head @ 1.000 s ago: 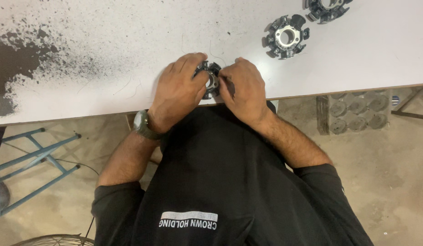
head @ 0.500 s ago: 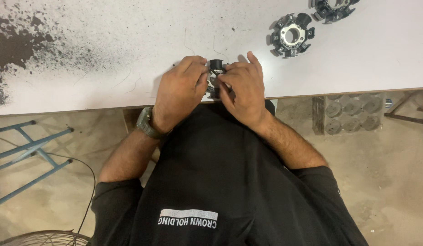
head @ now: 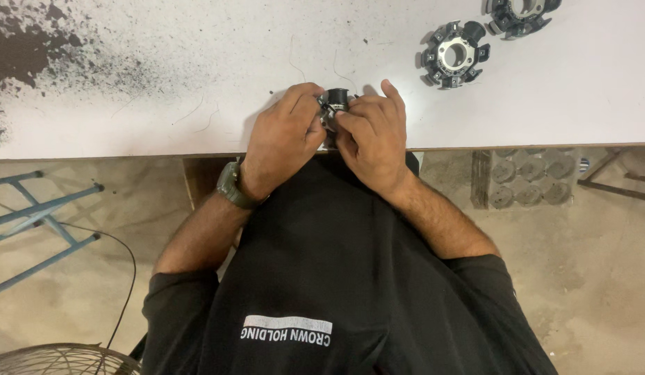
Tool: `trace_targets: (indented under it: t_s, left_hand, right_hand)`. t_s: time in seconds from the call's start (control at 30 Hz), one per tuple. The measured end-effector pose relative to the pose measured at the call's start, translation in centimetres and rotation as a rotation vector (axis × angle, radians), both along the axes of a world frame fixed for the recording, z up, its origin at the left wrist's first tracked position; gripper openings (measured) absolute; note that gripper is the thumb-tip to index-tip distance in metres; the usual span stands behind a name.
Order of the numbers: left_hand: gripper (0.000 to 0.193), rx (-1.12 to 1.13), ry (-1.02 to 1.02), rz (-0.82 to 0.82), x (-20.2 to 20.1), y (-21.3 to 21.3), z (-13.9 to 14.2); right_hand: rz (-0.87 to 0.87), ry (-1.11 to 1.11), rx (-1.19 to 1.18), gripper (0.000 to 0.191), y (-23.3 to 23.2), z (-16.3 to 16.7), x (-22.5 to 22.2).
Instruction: The person sits at a white workbench and fits small black clutch shoe pads into a circular clutch hub, pressing each pad into place by hand. They set each finished hub aside and repeat the process, building a row of completed hubs on the table.
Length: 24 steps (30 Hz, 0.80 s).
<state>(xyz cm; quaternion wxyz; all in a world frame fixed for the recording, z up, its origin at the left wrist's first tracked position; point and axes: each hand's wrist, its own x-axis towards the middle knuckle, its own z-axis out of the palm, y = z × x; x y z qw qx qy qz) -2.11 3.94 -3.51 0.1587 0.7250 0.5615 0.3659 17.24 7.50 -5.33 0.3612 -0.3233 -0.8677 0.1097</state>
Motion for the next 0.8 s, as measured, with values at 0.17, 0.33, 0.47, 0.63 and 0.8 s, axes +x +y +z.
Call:
trace_targets:
  t_s: [0.17, 0.33, 0.47, 0.63, 0.8]
  left_hand:
    - [0.020, 0.005, 0.022, -0.017, -0.1, 0.2, 1.5]
    - [0.022, -0.098, 0.007, -0.017, 0.4, -0.1, 1.5]
    - [0.015, -0.050, 0.159, 0.094, 0.1, 0.1, 2.4]
    - [0.066, 0.300, 0.377, 0.223, 1.3, 0.2, 5.1]
    - [0.089, -0.084, 0.501, 0.010, 6.2, 2.3, 4.5]
  right_hand:
    - [-0.007, -0.010, -0.027, 0.028, 0.2, 1.3, -0.3]
    - [-0.009, -0.021, -0.049, 0.030, 0.1, 2.3, 0.1]
    - [0.009, -0.016, -0.036, 0.027, 0.3, 2.1, 0.8]
    - [-0.095, 0.309, 0.043, 0.015, 2.7, 1.3, 5.5]
    - [-0.380, 0.586, -0.092, 0.017, 3.6, 0.5, 14.5]
